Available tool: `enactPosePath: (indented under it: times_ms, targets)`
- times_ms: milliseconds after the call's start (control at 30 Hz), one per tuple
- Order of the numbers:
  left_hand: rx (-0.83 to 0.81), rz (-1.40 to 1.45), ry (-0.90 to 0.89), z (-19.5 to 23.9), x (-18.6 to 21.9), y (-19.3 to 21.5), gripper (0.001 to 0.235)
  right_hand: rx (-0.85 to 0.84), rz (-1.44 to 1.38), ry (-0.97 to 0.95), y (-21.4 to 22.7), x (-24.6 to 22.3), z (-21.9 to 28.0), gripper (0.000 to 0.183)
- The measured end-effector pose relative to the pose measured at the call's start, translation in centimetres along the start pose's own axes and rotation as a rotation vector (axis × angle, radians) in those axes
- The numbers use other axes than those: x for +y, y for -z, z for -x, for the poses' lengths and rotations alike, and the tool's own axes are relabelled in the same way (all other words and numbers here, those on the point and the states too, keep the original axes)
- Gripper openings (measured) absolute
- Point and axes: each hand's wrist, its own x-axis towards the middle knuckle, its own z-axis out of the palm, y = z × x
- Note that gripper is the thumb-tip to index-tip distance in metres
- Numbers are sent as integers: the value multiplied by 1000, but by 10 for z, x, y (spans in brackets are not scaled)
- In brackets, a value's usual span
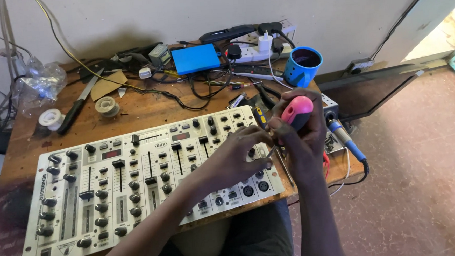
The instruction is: The person uses a pink-handled screwdriver to repeatedly tighten and loosen screws on the knobs of a white audio mixer. They briefly pick up a blue rectangular object from the windowsill and place it back down before continuing to adjust the mixer knobs.
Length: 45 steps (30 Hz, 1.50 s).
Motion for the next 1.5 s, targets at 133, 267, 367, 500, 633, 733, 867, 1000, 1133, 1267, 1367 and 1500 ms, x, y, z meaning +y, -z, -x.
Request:
enactPosePath:
  times_ms: [133,267,367,500,633,733,867,1000,1133,1267,1367,1500]
  targets:
    - [-71,-202,-16,5,3,12,20,11,-71,8,-1,-6,-6,46]
    - [-111,-271,-12,4,0,13,20,19,-47,48,-5,-11,-10,47]
    - [-119,-247,-9,3,-5,9,14,17,-53,60,-4,-13,-12,47]
    - [-117,-246,-1,1,-11,6,14,5,-65,69,-5,-16,-15,47]
    - [-115,-379,15,-2,-30,15,18,19,-72,96,-9,-18,-20,44]
    - [18,-345,130,-5,-60,55,10,66,-91,126,-8,-18,-27,46]
    - [158,-761,483,-1,-199,128,14,22,-125,75,-13,-5,-21,45]
    - [109,-791,814,15,-328,175,23,38,-95,-95,-25,4,5,43]
    - [16,-686,897,1,-287,182,43,62,-195,-120,-25,12,7,45]
    - [17,-713,936,0,-295,175,44,11,-168,-39,-26,14,8,42]
    - [29,-715,944,-1,-288,175,52,-2,-169,-28,-27,15,7,41]
    - [-11,-657,973,-3,-259,175,46,-12,-132,-42,-25,12,10,41]
